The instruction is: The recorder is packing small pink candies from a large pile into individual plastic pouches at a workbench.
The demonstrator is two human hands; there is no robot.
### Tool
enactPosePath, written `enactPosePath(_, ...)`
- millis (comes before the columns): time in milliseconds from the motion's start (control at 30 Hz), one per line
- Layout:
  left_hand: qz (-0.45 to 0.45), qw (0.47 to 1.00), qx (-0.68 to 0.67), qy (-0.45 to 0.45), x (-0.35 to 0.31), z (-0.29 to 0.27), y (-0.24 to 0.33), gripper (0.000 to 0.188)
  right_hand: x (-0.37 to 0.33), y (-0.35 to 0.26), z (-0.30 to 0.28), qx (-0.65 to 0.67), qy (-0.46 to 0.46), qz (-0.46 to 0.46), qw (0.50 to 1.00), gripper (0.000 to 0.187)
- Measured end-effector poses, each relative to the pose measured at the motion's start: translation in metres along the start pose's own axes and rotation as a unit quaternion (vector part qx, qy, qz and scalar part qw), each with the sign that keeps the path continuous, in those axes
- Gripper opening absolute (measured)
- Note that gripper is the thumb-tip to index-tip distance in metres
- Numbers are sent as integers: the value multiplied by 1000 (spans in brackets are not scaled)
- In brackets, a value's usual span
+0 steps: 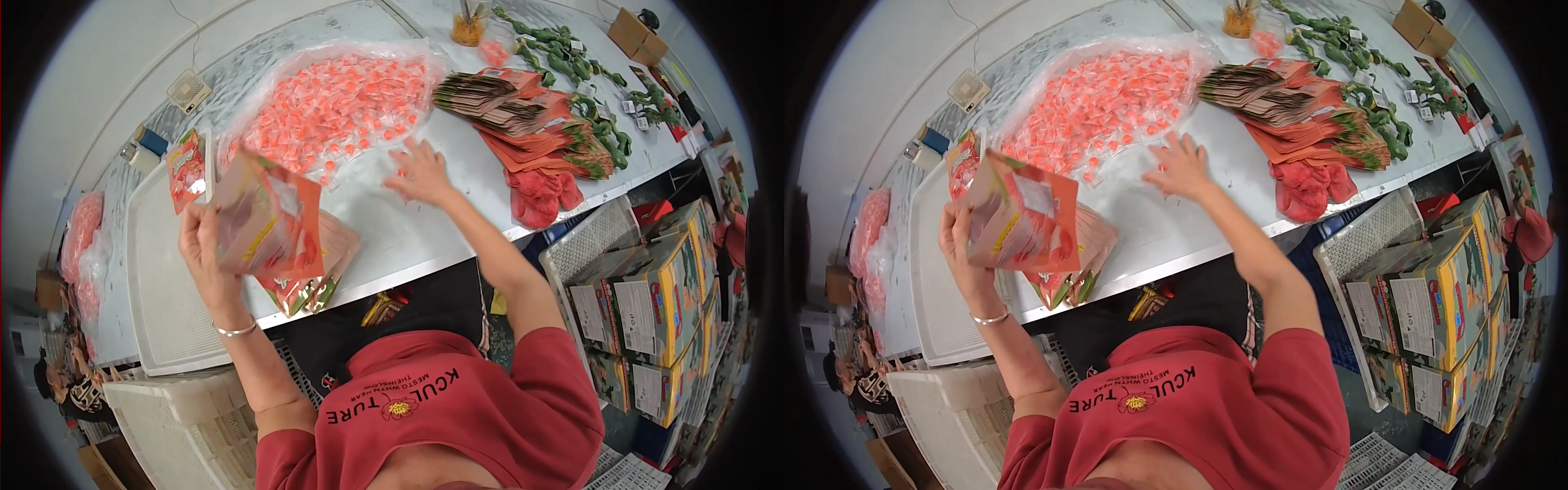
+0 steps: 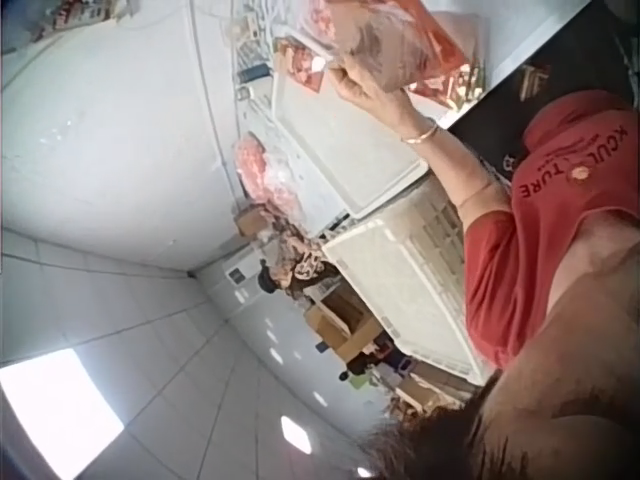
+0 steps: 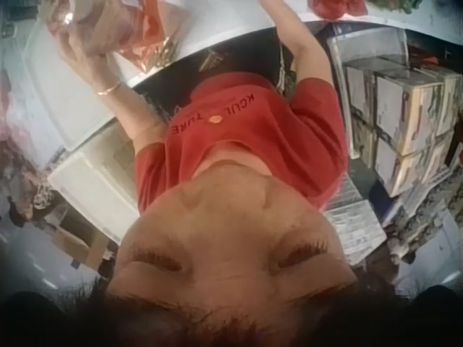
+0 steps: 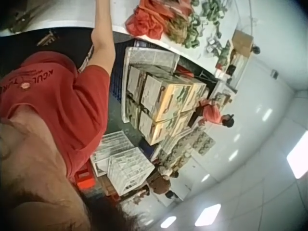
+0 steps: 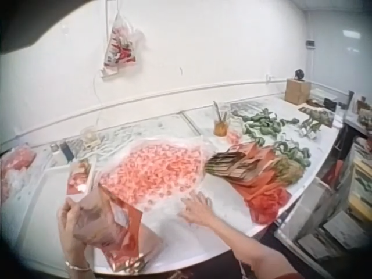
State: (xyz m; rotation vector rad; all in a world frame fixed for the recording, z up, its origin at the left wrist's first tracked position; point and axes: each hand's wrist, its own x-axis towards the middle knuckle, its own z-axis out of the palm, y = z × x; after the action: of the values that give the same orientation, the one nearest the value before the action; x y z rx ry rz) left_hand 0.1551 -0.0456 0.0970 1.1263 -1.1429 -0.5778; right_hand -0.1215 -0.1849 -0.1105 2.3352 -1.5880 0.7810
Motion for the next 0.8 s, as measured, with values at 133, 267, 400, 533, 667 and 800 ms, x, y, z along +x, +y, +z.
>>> enactPosePath(133, 20, 997, -10, -74, 13, 21, 1, 18, -7, -11, 12, 155, 7, -50, 987, 23)
enactPosePath(267, 0, 994, -31, -108, 18, 31, 3, 19, -14, -19, 7, 138, -75, -71, 985, 32)
enactPosePath(400, 10, 991, -46, -123, 25, 39, -8, 19, -21, -22, 6, 140, -6, -60, 988, 31)
enactPosePath(533, 34, 988, -35, -150, 28, 39, -18, 20, -29, -39, -9, 73, 27, -99, 992, 31)
enactPosePath(667, 32, 981, -39, -186, 36, 46, -20, 20, -32, -40, -1, 131, -187, -75, 971, 37)
enactPosePath(800, 48, 983, -7, -177, 37, 50, -17, 19, -29, -47, -5, 144, -91, -58, 984, 34)
